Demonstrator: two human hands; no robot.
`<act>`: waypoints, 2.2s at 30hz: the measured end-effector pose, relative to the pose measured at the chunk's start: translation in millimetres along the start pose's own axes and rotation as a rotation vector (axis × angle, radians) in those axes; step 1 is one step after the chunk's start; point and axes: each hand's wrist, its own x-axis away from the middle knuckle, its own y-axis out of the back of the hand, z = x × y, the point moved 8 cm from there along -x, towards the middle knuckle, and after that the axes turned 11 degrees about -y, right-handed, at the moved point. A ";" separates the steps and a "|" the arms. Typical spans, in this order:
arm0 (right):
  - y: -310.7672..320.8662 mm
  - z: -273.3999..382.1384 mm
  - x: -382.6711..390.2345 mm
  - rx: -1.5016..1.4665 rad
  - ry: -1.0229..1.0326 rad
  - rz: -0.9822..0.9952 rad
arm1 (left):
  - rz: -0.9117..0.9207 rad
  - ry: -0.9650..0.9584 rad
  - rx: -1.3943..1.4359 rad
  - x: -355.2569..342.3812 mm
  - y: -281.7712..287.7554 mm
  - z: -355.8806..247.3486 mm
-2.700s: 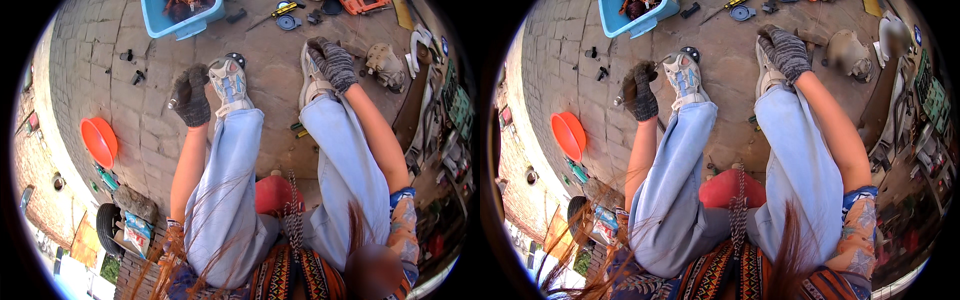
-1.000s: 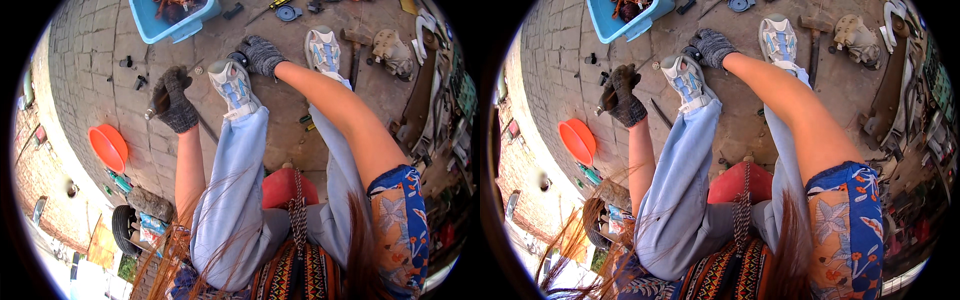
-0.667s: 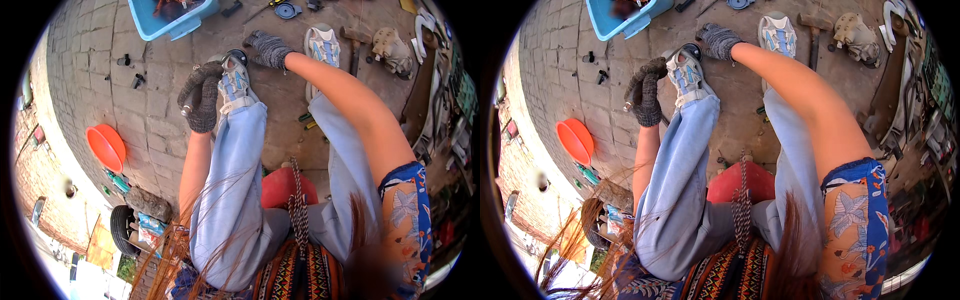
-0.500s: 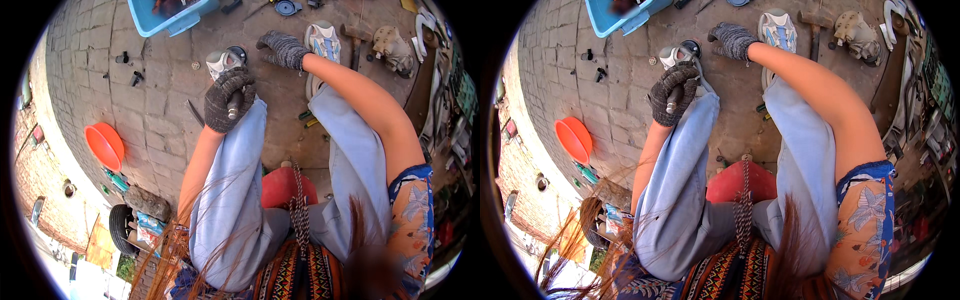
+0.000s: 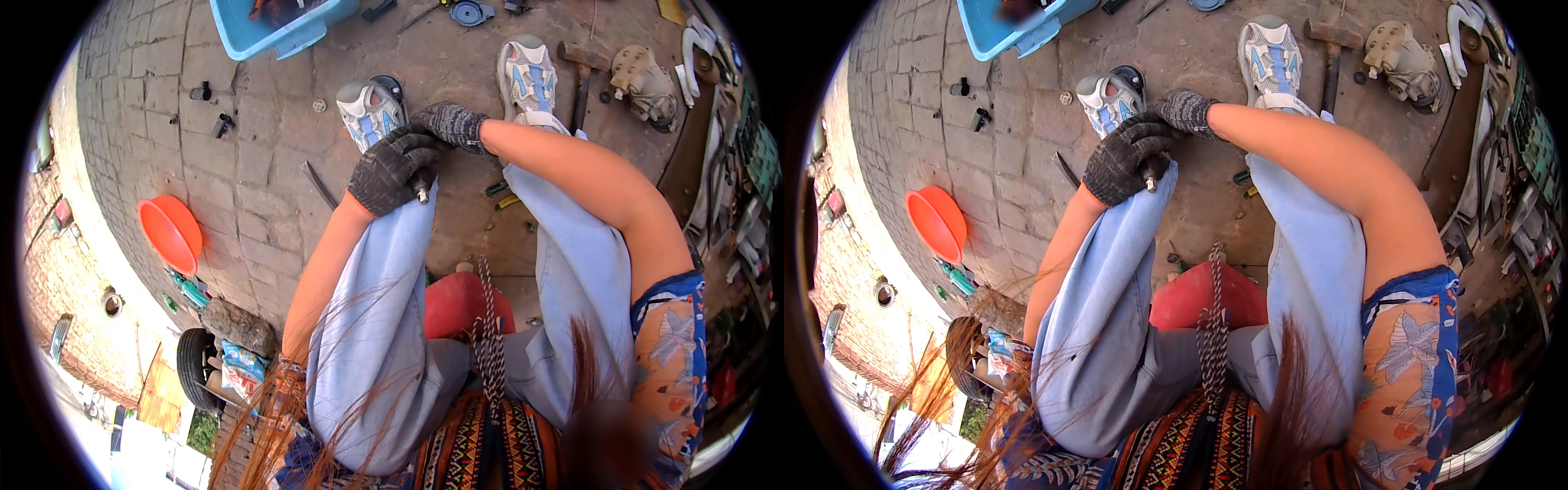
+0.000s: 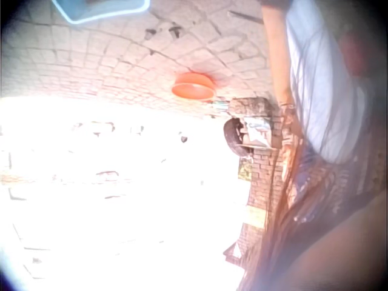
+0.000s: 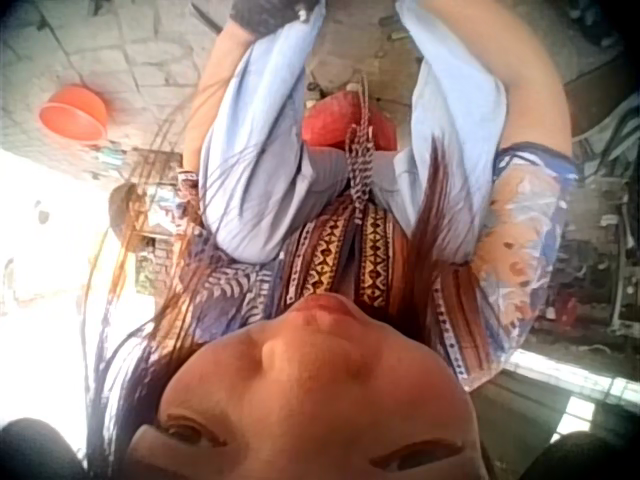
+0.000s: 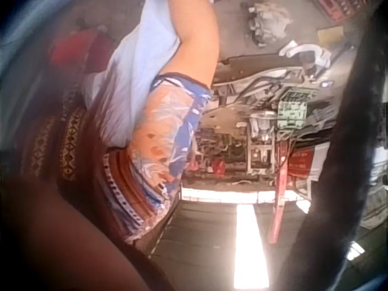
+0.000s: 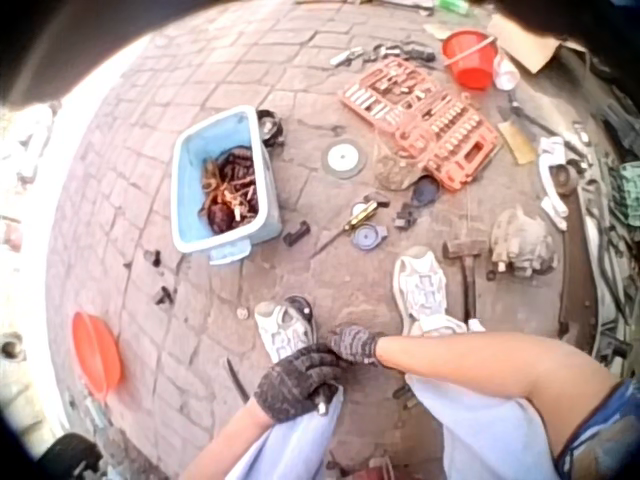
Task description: The person sits on a paved surface and repeatedly strikes a small metal object held in their left hand with a hammer in their right hand. The person adjusts the object's position occasionally while continuing to hammer it.
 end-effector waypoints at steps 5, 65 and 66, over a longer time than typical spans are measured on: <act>-3.1 -7.8 -9.7 -0.293 -0.086 0.026 | -0.027 0.007 0.018 -3.5 4.3 -5.5; 107.1 -29.4 102.4 -0.495 -0.243 -0.361 | -0.304 0.096 0.057 18.8 17.5 9.7; 129.4 -48.7 128.3 -0.260 -0.166 -0.604 | -0.295 0.105 0.064 19.9 17.5 10.7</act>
